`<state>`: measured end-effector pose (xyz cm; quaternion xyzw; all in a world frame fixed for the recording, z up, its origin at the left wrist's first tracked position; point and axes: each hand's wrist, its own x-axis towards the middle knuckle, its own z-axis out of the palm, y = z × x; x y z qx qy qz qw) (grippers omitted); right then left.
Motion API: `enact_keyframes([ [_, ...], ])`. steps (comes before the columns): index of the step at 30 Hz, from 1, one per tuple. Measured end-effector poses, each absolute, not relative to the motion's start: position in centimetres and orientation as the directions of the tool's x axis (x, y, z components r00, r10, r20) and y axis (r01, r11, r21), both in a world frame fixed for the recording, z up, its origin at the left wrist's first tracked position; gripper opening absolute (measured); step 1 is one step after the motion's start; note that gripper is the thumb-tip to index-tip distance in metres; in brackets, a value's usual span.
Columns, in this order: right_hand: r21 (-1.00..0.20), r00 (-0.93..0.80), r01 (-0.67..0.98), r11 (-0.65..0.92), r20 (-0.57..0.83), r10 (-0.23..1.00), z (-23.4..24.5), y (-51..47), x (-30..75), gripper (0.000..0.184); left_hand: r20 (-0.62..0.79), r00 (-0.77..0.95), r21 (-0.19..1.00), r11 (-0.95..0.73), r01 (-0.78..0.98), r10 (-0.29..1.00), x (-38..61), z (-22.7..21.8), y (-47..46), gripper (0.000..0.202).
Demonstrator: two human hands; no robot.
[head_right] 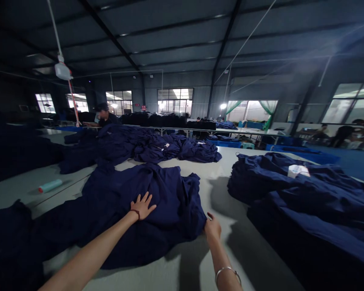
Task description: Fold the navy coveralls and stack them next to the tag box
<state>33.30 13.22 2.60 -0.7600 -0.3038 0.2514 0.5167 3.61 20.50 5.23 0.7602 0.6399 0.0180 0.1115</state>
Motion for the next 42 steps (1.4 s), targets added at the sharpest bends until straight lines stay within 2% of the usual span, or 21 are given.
enact_keyframes([
  [2, -0.91, 0.715, 0.265, -0.318, -0.037, 0.698, 3.6, 12.6, 33.7, 0.05, -0.098, 0.187, 0.13, -0.174, 0.976, 0.977, 4.3, 4.2, 19.0, 0.075],
  [4, -0.868, 0.711, 0.393, -0.303, 0.078, 0.699, 4.7, 12.0, 32.9, 0.05, -0.07, 0.184, 0.076, -0.178, 0.981, 0.98, 5.4, 3.6, 17.4, 0.073],
  [6, -0.718, 0.55, 0.667, -0.199, 0.295, 0.781, 5.4, 11.4, 31.2, 0.049, -0.042, 0.184, 0.039, -0.183, 0.982, 0.982, 6.5, 3.3, 15.7, 0.067],
  [7, -0.571, 0.368, 0.815, -0.097, 0.382, 0.848, 5.4, 11.0, 30.1, 0.048, -0.034, 0.188, 0.031, -0.187, 0.982, 0.982, 6.9, 3.2, 14.9, 0.065],
  [8, -0.428, 0.172, 0.904, 0.013, 0.392, 0.903, 5.3, 10.6, 29.1, 0.047, -0.033, 0.195, 0.03, -0.194, 0.98, 0.98, 7.3, 3.2, 14.0, 0.063],
  [9, -0.32, 0.033, 0.944, 0.085, 0.344, 0.938, 4.9, 10.1, 28.2, 0.047, -0.035, 0.206, 0.033, -0.205, 0.978, 0.978, 7.6, 3.2, 13.1, 0.061],
  [10, -0.259, -0.012, 0.962, 0.083, 0.266, 0.964, 4.3, 9.5, 27.5, 0.048, -0.041, 0.22, 0.039, -0.219, 0.975, 0.975, 7.9, 3.2, 12.1, 0.06],
  [11, -0.225, 0.023, 0.974, 0.018, 0.179, 0.984, 3.7, 8.9, 27.1, 0.049, -0.049, 0.238, 0.045, -0.236, 0.971, 0.97, 8.1, 3.2, 11.2, 0.061],
  [13, -0.185, 0.132, 0.975, -0.124, 0.035, 0.991, 2.4, 7.6, 27.0, 0.05, -0.062, 0.28, 0.052, -0.277, 0.96, 0.958, 8.5, 3.5, 9.2, 0.063],
  [15, -0.146, 0.165, 0.976, -0.163, -0.002, 0.986, 1.5, 6.1, 27.7, 0.05, -0.068, 0.318, 0.056, -0.315, 0.948, 0.946, 8.9, 3.9, 7.4, 0.067],
  [20, -0.056, 0.24, 0.969, -0.242, -0.034, 0.97, 1.9, 1.7, 29.4, 0.052, -0.061, 0.419, 0.046, -0.417, 0.908, 0.906, 9.6, 4.6, 3.6, 0.072],
  [23, 0.016, 0.312, 0.95, -0.313, 0.013, 0.95, 2.3, -1.4, 30.0, 0.062, -0.037, 0.487, 0.049, -0.485, 0.873, 0.873, 9.6, 4.7, 1.6, 0.072],
  [26, 0.019, 0.354, 0.935, -0.355, 0.05, 0.934, 2.8, -4.5, 31.4, 0.073, -0.063, 0.56, 0.088, -0.554, 0.828, 0.826, 9.0, 4.9, 0.1, 0.074],
  [29, 0.002, 0.377, 0.926, -0.378, -0.063, 0.924, 3.8, -6.8, 33.5, 0.073, -0.114, 0.622, 0.147, -0.606, 0.782, 0.775, 8.3, 5.7, -0.3, 0.075],
  [31, -0.011, 0.355, 0.934, -0.358, -0.109, 0.929, 4.6, -7.4, 34.6, 0.066, -0.141, 0.633, 0.17, -0.611, 0.773, 0.761, 8.1, 6.4, 0.4, 0.069],
  [33, -0.028, 0.301, 0.953, -0.302, -0.039, 0.953, 5.0, -7.3, 35.1, 0.057, -0.107, 0.617, 0.153, -0.6, 0.785, 0.78, 8.2, 6.9, 1.6, 0.058],
  [35, -0.057, 0.267, 0.963, -0.264, 0.06, 0.962, 4.7, -6.5, 35.0, 0.053, 0.004, 0.622, 0.114, -0.619, 0.777, 0.783, 8.3, 6.8, 3.1, 0.048],
  [37, -0.089, 0.262, 0.963, -0.255, 0.092, 0.96, 3.8, -5.6, 34.6, 0.052, 0.079, 0.646, 0.082, -0.651, 0.755, 0.759, 8.0, 6.1, 4.6, 0.048],
  [39, -0.092, 0.294, 0.954, -0.287, 0.08, 0.952, 2.5, -4.7, 34.5, 0.055, 0.037, 0.609, 0.086, -0.61, 0.788, 0.792, 7.2, 4.9, 5.9, 0.06],
  [42, -0.051, 0.406, 0.914, -0.403, 0.083, 0.91, 0.8, -4.2, 35.0, 0.064, -0.056, 0.358, 0.105, -0.351, 0.93, 0.932, 4.9, 3.2, 7.3, 0.072],
])
